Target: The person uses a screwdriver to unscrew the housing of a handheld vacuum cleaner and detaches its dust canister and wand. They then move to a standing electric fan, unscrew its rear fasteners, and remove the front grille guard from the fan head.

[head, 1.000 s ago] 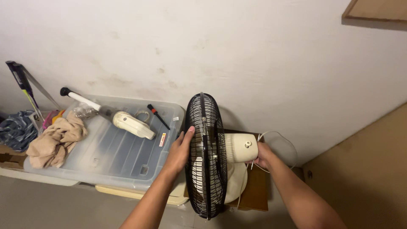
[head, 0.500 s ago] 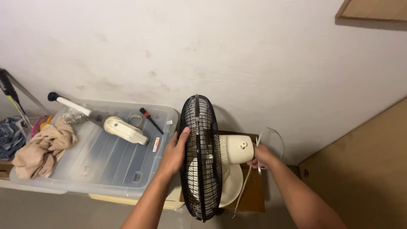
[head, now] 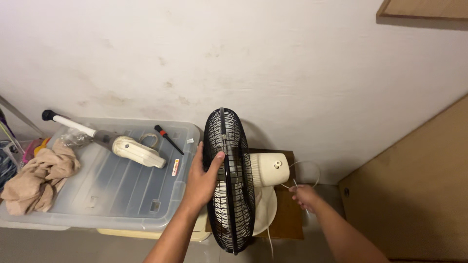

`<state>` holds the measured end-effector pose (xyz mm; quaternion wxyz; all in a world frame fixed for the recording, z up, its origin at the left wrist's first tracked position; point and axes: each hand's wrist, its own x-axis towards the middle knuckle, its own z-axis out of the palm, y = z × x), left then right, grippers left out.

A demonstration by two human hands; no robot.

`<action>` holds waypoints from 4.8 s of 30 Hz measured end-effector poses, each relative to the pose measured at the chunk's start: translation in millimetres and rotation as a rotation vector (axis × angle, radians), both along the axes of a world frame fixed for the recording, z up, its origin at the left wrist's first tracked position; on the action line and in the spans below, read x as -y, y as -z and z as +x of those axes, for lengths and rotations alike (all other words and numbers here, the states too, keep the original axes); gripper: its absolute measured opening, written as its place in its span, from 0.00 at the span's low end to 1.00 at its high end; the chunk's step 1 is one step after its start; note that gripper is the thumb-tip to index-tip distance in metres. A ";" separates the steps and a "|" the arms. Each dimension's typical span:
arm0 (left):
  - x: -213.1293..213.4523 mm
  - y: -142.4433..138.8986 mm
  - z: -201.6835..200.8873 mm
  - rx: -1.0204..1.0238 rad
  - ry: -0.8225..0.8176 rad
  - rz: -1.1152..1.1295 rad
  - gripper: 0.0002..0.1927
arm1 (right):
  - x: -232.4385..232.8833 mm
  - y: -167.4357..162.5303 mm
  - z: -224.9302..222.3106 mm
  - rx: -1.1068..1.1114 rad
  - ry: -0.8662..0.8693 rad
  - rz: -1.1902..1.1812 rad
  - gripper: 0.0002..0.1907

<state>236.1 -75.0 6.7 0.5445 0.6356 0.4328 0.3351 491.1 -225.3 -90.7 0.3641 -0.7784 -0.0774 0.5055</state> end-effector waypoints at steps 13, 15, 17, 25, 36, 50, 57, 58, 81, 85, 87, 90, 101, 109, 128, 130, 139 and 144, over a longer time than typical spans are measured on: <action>-39.2 -16.0 -1.2 0.059 0.293 0.598 0.24 | 42.3 -76.1 -13.7 0.015 -0.063 0.442 0.24; -49.7 -18.6 7.7 0.071 0.382 0.587 0.25 | 39.6 -88.8 -27.1 -0.045 -0.144 0.536 0.23; -56.4 -19.4 13.8 0.069 0.447 0.582 0.25 | 35.1 -90.3 -42.0 -0.130 -0.241 0.636 0.20; -56.3 -23.6 12.5 0.034 0.419 0.397 0.31 | 2.3 -57.7 -79.8 0.287 -0.126 0.695 0.13; -31.4 -27.8 14.6 0.109 0.432 0.527 0.24 | -3.0 -76.8 -117.8 0.343 0.037 0.846 0.15; -163.4 -11.0 84.2 0.100 0.519 0.123 0.29 | 14.1 -100.7 -216.5 1.242 0.088 0.433 0.21; -172.9 -11.3 101.5 0.165 0.596 -0.086 0.22 | 17.6 -87.5 -203.4 1.074 0.153 0.473 0.16; -172.6 -11.6 101.3 0.183 0.605 -0.114 0.20 | 20.3 -87.1 -198.6 1.050 0.145 0.482 0.16; -131.1 -8.3 31.0 -0.070 0.387 0.282 0.15 | 86.8 -95.1 -42.1 0.919 -0.262 0.423 0.13; -106.2 -8.6 14.9 -0.205 0.303 0.307 0.14 | 92.8 -97.4 -11.5 0.952 -0.327 0.408 0.11; -96.4 -9.5 6.6 -0.233 0.299 0.282 0.14 | 90.7 -100.6 4.4 0.965 -0.368 0.423 0.12; -88.5 -8.1 -1.3 -0.206 0.270 0.268 0.14 | 86.9 -101.5 16.3 0.937 -0.460 0.482 0.12; -70.8 1.6 -4.4 -0.053 0.177 0.341 0.20 | 108.2 -86.8 -8.0 0.891 -0.324 0.348 0.14; 39.7 -64.4 -10.1 0.146 0.526 0.588 0.21 | 61.0 -108.7 -68.6 0.534 0.020 1.029 0.14; -42.4 -116.4 4.1 -0.266 0.831 0.871 0.09 | 38.7 -156.3 -86.3 0.892 -0.102 0.647 0.17; -40.3 -112.7 6.1 -0.305 0.841 0.855 0.09 | 36.0 -157.4 -88.3 0.908 -0.128 0.631 0.16; -49.1 -108.4 4.1 -0.275 0.882 0.790 0.11 | 22.2 -155.7 -103.5 1.072 -0.133 0.653 0.12; -52.2 -104.3 6.2 -0.290 0.893 0.776 0.11 | 21.9 -149.4 -104.0 1.075 -0.082 0.663 0.11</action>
